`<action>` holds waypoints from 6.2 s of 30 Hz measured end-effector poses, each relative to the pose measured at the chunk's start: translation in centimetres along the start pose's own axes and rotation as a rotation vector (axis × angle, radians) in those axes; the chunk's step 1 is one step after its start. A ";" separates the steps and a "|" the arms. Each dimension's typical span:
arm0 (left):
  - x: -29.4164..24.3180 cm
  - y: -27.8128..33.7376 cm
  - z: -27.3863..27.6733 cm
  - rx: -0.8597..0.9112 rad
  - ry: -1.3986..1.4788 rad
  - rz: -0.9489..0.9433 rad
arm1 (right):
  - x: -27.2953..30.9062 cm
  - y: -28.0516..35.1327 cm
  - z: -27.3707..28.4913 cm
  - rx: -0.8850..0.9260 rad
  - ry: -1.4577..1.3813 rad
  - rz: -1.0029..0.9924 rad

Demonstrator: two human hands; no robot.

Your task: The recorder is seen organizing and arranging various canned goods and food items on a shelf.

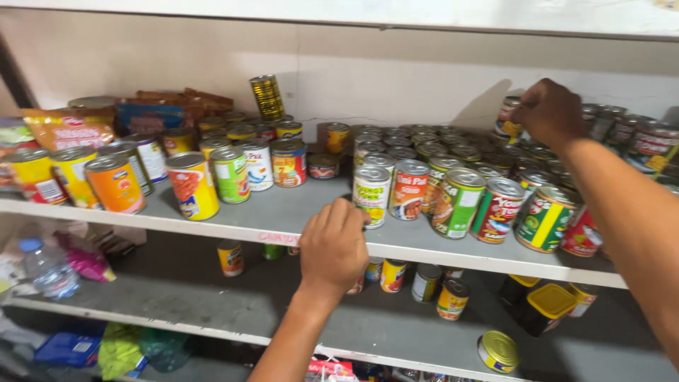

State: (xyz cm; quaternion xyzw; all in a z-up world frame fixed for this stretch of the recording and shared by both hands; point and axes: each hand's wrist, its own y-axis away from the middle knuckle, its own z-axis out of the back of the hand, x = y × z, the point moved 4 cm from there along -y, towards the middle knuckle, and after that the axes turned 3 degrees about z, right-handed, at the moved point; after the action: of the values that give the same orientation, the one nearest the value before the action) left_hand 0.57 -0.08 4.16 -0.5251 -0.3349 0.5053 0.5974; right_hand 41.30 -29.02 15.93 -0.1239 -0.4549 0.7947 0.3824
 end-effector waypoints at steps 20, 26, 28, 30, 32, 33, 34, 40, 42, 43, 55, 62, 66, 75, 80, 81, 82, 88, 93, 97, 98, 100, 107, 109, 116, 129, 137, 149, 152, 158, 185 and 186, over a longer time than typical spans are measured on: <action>0.4 0.5 0.7 0.072 0.093 0.005 | 24.0 7.3 8.9 -0.013 -0.396 -0.131; 0.5 0.4 1.9 0.123 0.189 0.017 | 35.4 11.4 8.2 0.011 -0.674 -0.012; 0.8 -0.2 2.7 0.131 0.220 0.020 | 38.5 11.4 7.2 0.009 -0.678 0.040; 1.5 -0.4 3.5 0.169 0.342 0.024 | 41.3 11.4 5.6 0.052 -0.595 -0.031; 3.1 -0.6 4.7 0.195 0.342 0.021 | 43.0 10.3 2.9 0.015 -0.615 0.037; 3.8 -0.6 5.1 0.226 0.356 0.023 | 43.7 9.9 1.8 -0.019 -0.623 0.096; 5.2 -1.8 6.3 0.228 0.352 0.018 | 44.2 8.8 0.4 -0.025 -0.627 0.096; 13.4 -9.0 11.8 0.146 0.075 0.001 | 46.2 4.2 -8.4 0.230 -0.427 0.111; 16.1 -11.9 12.9 0.118 -0.109 -0.027 | 46.6 3.0 -11.1 0.169 -0.252 0.328; 17.2 -12.6 12.7 0.122 -0.107 -0.026 | 46.8 2.5 -11.9 0.172 -0.252 0.324; 28.8 -16.3 1.0 0.996 -0.414 0.410 | 47.2 -0.5 -14.8 0.445 -0.059 0.203; 28.2 -15.7 -1.4 1.146 -0.271 0.346 | 46.4 -0.3 -15.5 0.413 -0.145 0.171; 26.9 -16.7 0.5 1.153 -0.270 0.389 | 46.8 -0.4 -15.0 0.398 -0.094 0.216; 29.7 -18.5 1.5 0.928 -0.214 0.370 | 47.4 0.0 -12.2 0.223 -0.172 0.243; 29.6 -20.3 4.3 0.783 -0.195 0.335 | 47.5 0.1 -11.0 0.099 -0.337 0.251; 29.2 -20.9 5.4 0.748 -0.186 0.339 | 47.3 0.2 -10.7 0.023 -0.452 0.249; 29.6 -21.2 5.9 0.749 -0.189 0.341 | 47.4 0.2 -10.8 0.024 -0.456 0.249; 28.6 -23.4 10.0 0.811 -0.417 0.066 | 46.3 -0.2 -12.3 -0.032 -0.498 0.190; 28.8 -22.8 13.1 0.727 -0.264 0.223 | 45.9 0.0 -12.1 -0.109 -0.491 0.148; 26.7 -20.8 14.3 0.873 -0.339 0.281 | 45.6 0.0 -11.9 -0.139 -0.487 0.178; 26.9 -20.2 14.4 0.916 -0.387 0.386 | 45.5 0.0 -12.0 -0.157 -0.489 0.192; 28.3 -18.8 13.9 0.955 -0.436 0.492 | 45.6 0.1 -11.8 -0.176 -0.492 0.207; 31.9 -15.8 9.0 1.164 -0.398 0.371 | 45.6 0.4 -11.5 -0.200 -0.543 0.211; 31.7 -16.9 7.3 1.228 -0.480 0.394 | 45.6 0.2 -11.5 -0.206 -0.538 0.224; 31.1 -19.0 0.4 1.029 -0.487 0.385 | 45.5 0.3 -11.7 -0.183 -0.534 0.261; 29.6 -16.9 -2.6 1.113 -0.642 0.311 | 45.8 0.6 -11.6 -0.234 -0.560 0.296; 27.7 -18.2 -0.5 1.024 -0.435 0.272 | 45.6 0.4 -11.7 -0.239 -0.559 0.251; 21.8 -20.5 7.6 0.540 -0.165 0.099 | 46.9 3.3 -5.3 -0.406 -0.526 0.365; 18.6 -19.4 9.4 0.522 -0.079 0.100 | 46.1 7.4 -1.0 -0.299 -0.572 0.221; 11.2 -18.4 10.4 0.484 0.127 0.017 | 40.2 12.9 7.2 -0.205 -0.610 0.191; 1.3 -14.5 5.4 0.638 0.342 -0.115 | 32.3 16.9 10.4 0.025 -0.154 0.305; 1.2 -14.5 5.2 0.650 0.347 -0.108 | 32.5 16.9 10.5 0.058 -0.145 0.270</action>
State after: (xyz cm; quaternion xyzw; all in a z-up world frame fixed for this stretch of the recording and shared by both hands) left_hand -0.26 3.41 19.19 -0.3674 -0.0780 0.4566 0.8065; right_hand 5.30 -17.14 12.85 -0.1152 -0.4371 0.8586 0.2418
